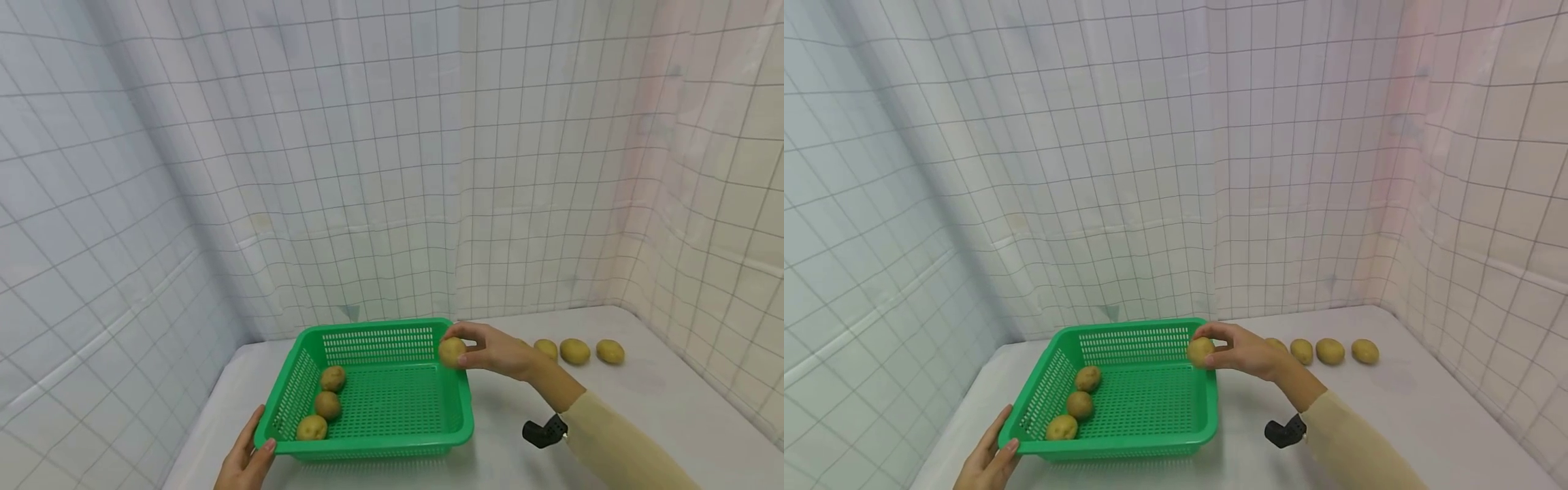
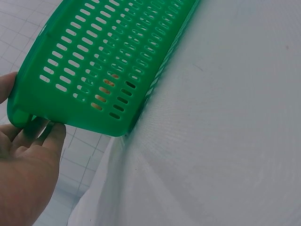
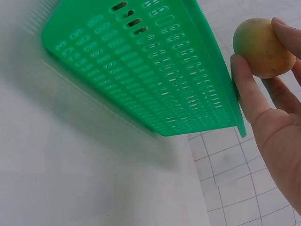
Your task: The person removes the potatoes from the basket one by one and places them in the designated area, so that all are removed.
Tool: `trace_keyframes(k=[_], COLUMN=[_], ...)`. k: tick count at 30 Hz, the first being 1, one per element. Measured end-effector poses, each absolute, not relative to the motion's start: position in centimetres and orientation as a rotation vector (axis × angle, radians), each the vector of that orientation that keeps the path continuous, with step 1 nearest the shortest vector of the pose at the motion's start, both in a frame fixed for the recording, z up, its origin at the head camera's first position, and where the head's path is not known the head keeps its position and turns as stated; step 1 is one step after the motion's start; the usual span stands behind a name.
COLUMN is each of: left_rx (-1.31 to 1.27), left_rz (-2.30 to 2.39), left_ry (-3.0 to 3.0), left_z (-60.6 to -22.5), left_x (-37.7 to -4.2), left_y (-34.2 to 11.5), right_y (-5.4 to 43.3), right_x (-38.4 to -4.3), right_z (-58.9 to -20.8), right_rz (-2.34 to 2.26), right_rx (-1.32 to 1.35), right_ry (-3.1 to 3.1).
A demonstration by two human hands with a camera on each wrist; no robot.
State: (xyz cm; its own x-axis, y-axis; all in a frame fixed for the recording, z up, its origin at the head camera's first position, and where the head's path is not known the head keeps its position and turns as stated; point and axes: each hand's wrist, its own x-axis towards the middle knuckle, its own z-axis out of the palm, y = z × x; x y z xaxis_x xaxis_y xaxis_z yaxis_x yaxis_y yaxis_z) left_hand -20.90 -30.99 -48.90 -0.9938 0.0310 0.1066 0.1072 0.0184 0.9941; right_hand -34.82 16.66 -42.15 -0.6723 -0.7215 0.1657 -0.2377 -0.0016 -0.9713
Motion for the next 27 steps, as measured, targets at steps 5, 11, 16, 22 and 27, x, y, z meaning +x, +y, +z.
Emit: trace_keyframes(k=[5,11,16,22,27], left_rx=[-0.148,-0.157,-0.115,-0.084,-0.095], left_rz=[-2.159,-2.17,-2.172,-2.154,-2.162], left_ry=[-2.212,-2.196,-2.204,-2.212,-2.199], left_z=[-49.0,-49.2,-49.1,-49.2,-49.1], left_x=[-20.9,-21.1,-21.2,-21.2,-21.2], left_y=[-31.0,-31.1,-31.4,-31.4,-31.1], right_y=[17.5,18.8,19.8,21.1,22.5], right_x=[-35.0,-35.2,-35.3,-35.1,-35.1], right_z=[-42.3,-42.7,-43.4,-44.4,-45.3], right_rz=[-1.71,-1.698,-1.687,-1.676,-1.657], right_rx=[-0.985,-0.968,-0.923,-0.869,-0.86], right_ry=[1.93,1.964,1.969,1.986,2.027])
